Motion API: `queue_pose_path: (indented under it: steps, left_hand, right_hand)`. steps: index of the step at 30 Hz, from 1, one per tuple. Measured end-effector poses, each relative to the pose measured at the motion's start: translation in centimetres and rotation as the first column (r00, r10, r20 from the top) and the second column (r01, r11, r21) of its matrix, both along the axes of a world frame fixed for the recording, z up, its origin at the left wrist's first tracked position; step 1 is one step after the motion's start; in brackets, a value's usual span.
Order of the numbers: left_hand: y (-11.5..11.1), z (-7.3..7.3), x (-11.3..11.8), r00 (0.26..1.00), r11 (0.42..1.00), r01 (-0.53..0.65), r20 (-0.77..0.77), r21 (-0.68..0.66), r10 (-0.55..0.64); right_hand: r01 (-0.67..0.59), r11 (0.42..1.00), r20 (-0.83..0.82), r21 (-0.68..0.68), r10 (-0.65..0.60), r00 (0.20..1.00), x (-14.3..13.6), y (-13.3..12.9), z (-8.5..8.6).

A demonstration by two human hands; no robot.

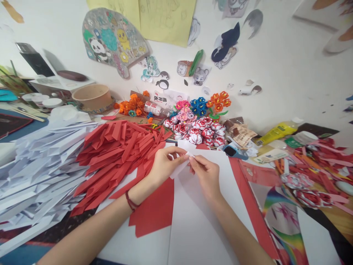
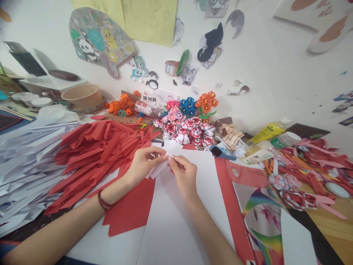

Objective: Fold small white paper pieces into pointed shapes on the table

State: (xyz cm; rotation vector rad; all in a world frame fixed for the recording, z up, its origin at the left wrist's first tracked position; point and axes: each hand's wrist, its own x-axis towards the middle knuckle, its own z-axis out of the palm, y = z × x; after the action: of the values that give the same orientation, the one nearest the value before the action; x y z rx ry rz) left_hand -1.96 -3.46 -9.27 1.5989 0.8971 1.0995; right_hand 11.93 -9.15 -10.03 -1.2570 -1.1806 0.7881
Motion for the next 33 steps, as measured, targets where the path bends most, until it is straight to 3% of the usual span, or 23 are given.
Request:
queue_pose_path:
  steps: [21, 33]
  left_hand:
    - [0.00, 0.11, 0.03, 0.997, 0.998, 0.043, 0.064, -0.054, -0.040]
    - [-0.41, 0.65, -0.28, 1.000, 0.999, 0.025, 0.006, 0.042, -0.025]
  right_hand:
    - [-0.010, 1.000, -0.006, 0.007, 0.010, 1.000, -0.10, -0.16, 0.46]
    - [-0.078, 0.997, 0.027, 0.014, 0.078, 0.997, -0.19, -0.46, 0.73]
